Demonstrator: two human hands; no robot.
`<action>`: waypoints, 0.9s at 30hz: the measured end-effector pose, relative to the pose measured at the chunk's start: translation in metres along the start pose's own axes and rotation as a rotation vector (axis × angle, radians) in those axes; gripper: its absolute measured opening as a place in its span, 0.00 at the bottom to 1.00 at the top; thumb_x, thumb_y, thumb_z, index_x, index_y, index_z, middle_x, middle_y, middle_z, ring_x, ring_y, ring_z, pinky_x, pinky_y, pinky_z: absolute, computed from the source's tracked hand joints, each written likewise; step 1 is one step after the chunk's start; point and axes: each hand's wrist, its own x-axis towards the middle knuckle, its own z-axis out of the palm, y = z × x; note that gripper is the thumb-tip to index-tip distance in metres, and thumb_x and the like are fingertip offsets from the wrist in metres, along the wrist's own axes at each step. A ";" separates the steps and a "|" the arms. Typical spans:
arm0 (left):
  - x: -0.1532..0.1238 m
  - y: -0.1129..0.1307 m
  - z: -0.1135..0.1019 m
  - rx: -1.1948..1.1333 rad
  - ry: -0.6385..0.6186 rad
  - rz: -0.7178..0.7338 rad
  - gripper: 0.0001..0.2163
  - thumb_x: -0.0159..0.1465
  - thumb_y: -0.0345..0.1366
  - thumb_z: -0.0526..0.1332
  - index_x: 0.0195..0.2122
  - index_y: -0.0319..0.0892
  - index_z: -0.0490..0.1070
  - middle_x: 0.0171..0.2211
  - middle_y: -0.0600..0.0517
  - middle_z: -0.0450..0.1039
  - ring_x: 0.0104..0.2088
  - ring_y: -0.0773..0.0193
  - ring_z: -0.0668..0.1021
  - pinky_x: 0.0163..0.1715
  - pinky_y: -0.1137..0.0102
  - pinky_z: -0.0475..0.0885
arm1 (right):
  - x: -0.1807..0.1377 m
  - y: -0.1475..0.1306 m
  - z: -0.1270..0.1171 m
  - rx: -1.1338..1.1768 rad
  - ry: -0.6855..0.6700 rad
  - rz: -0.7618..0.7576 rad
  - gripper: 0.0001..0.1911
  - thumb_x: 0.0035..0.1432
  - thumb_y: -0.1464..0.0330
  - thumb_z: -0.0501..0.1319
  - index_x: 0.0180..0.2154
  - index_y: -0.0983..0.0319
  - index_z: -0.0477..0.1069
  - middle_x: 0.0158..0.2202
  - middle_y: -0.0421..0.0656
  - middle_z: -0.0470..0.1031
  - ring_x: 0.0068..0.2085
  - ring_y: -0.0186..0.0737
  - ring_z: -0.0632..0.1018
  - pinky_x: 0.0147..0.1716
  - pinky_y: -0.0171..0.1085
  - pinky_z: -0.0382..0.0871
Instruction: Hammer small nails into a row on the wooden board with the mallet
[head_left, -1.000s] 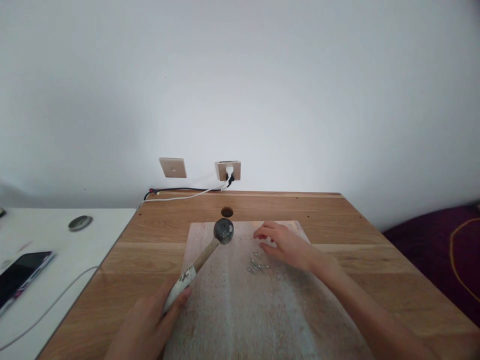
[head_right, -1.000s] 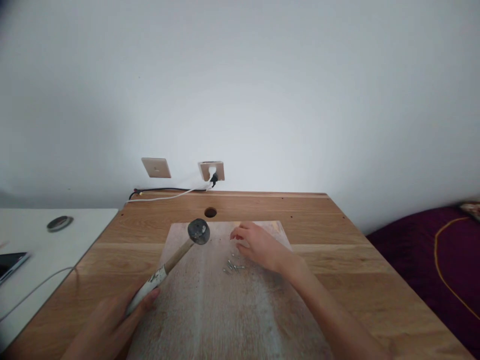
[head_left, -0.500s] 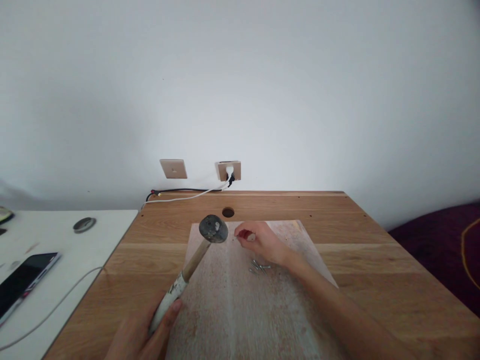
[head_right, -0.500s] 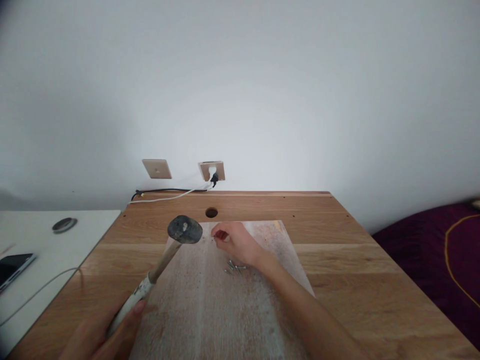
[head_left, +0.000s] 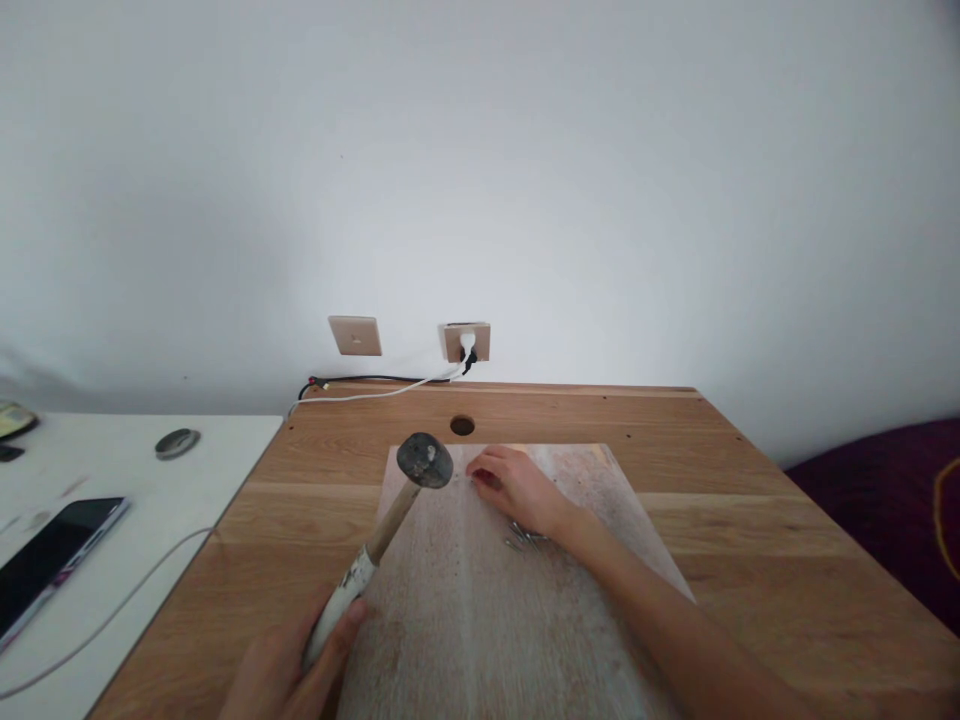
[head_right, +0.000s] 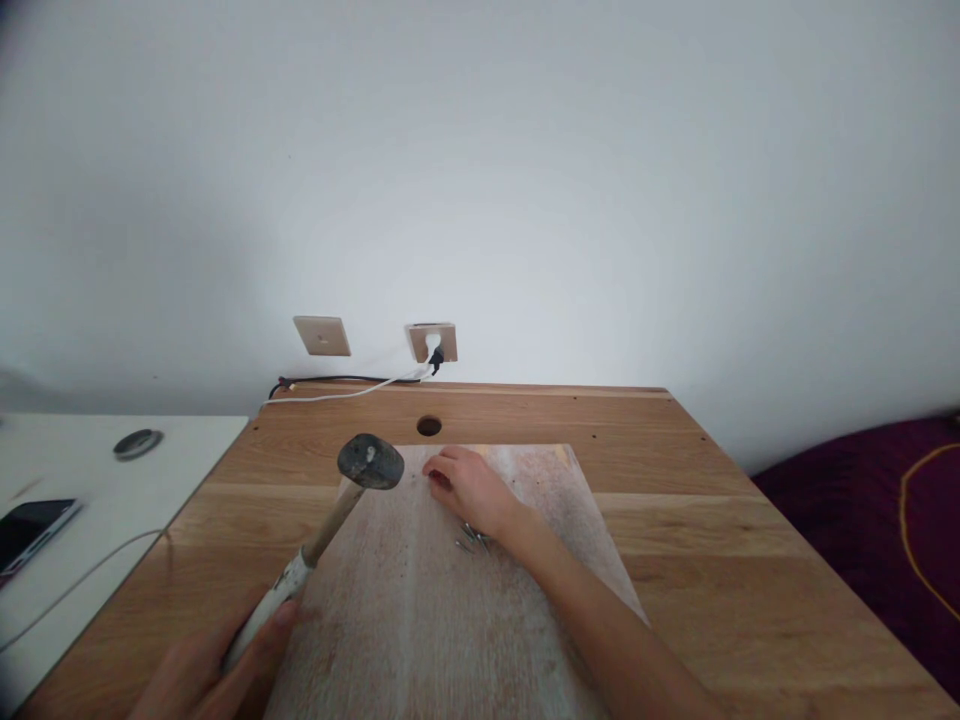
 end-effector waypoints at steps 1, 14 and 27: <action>0.000 0.001 0.000 -0.002 0.006 0.000 0.26 0.68 0.60 0.51 0.42 0.49 0.84 0.42 0.52 0.86 0.47 0.48 0.86 0.49 0.65 0.80 | 0.001 0.000 0.001 0.005 0.000 -0.002 0.10 0.62 0.78 0.61 0.40 0.62 0.79 0.38 0.45 0.78 0.40 0.40 0.77 0.43 0.37 0.69; 0.008 0.029 0.007 -0.044 -0.075 -0.003 0.24 0.69 0.57 0.50 0.41 0.49 0.82 0.40 0.51 0.86 0.48 0.48 0.85 0.45 0.68 0.80 | 0.004 -0.002 0.006 0.064 0.021 0.098 0.14 0.62 0.77 0.65 0.49 0.63 0.75 0.35 0.42 0.78 0.34 0.39 0.77 0.37 0.35 0.69; 0.021 0.032 0.015 0.016 -0.157 0.027 0.24 0.71 0.56 0.49 0.41 0.47 0.80 0.37 0.50 0.86 0.44 0.49 0.86 0.40 0.68 0.78 | -0.059 0.000 -0.056 -0.034 -0.135 0.146 0.10 0.59 0.78 0.62 0.42 0.62 0.76 0.39 0.45 0.77 0.40 0.41 0.77 0.42 0.37 0.69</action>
